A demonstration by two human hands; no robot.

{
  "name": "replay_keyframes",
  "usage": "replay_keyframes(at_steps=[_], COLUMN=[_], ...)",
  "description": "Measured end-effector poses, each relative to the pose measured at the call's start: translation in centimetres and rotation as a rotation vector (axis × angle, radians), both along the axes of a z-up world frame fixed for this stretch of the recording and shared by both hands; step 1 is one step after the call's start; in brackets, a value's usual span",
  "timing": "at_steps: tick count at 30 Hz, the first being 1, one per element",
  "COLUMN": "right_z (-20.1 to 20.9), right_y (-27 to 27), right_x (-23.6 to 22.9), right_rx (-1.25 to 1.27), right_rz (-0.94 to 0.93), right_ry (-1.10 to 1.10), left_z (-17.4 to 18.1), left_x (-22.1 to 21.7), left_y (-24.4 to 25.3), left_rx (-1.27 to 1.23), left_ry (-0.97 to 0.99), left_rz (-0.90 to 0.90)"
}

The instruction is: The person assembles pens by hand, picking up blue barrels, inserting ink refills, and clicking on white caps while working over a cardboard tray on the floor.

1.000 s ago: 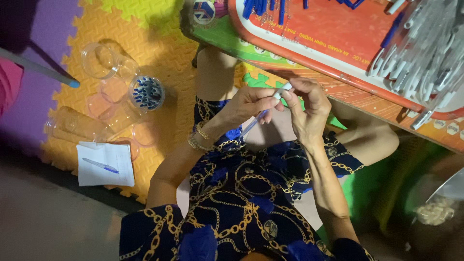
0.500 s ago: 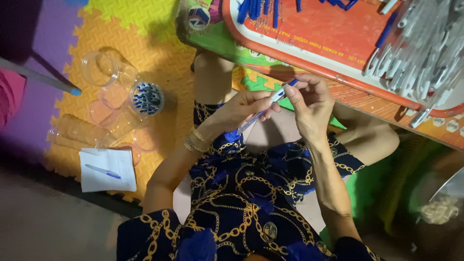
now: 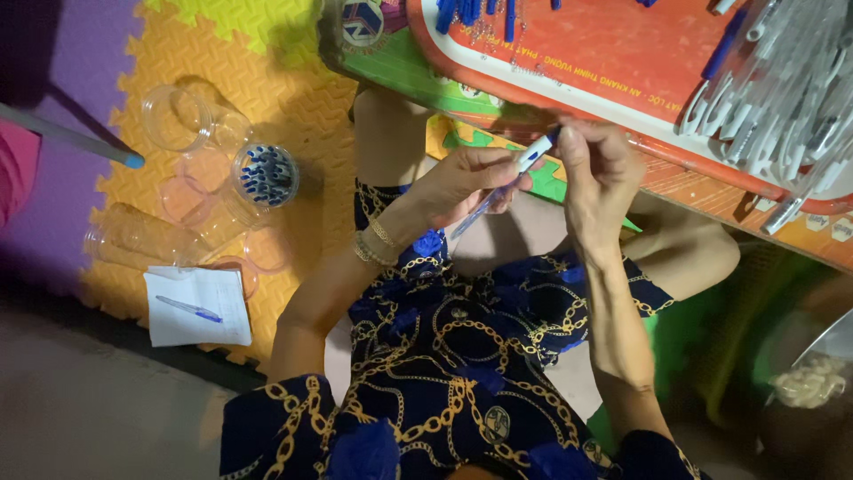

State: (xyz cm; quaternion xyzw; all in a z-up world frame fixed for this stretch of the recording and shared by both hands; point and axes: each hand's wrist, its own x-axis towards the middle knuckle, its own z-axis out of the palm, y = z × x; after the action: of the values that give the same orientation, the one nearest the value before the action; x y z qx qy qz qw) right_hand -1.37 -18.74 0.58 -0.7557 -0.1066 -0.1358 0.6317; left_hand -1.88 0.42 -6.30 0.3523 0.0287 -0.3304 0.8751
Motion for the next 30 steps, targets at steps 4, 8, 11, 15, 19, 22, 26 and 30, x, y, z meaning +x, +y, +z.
replay_keyframes(at_steps=[4,8,11,15,19,22,26,30], right_z=[-1.3,-1.1,-0.3,2.4,-0.2,-0.7,0.2,-1.0], right_y=[-0.8,-1.2,-1.8,-0.8,-3.8,-5.3,-5.6,-7.5], right_x=[0.2,0.3,1.1,0.8,0.6,0.2,-0.1,0.5], right_rx=[-0.099,-0.2,-0.144,-0.028,-0.002,-0.099,-0.117,-0.182], right_rz=[0.016,-0.007,0.01,0.128,0.102,0.02,0.007,-0.054], right_ry=[-0.095,-0.152,-0.17,-0.116,-0.051,0.015,0.057,-0.027], left_z=[0.5,0.8,2.4,8.0,6.8,7.9,3.1,-2.5], left_x=[0.7,1.0,1.3,2.2,0.7,-1.0,-3.2,-3.7], left_y=[-0.9,-1.4,-1.5,2.5,8.6,13.2,16.4,19.2], left_rx=[-0.003,-0.042,-0.031,0.203,0.33,0.623,0.507,0.256], left_ry=[-0.006,-0.007,-0.072,-0.394,-0.26,-0.257,-0.14,0.045], left_rz=[0.007,-0.002,-0.003,-0.107,0.105,0.201,0.392,0.525])
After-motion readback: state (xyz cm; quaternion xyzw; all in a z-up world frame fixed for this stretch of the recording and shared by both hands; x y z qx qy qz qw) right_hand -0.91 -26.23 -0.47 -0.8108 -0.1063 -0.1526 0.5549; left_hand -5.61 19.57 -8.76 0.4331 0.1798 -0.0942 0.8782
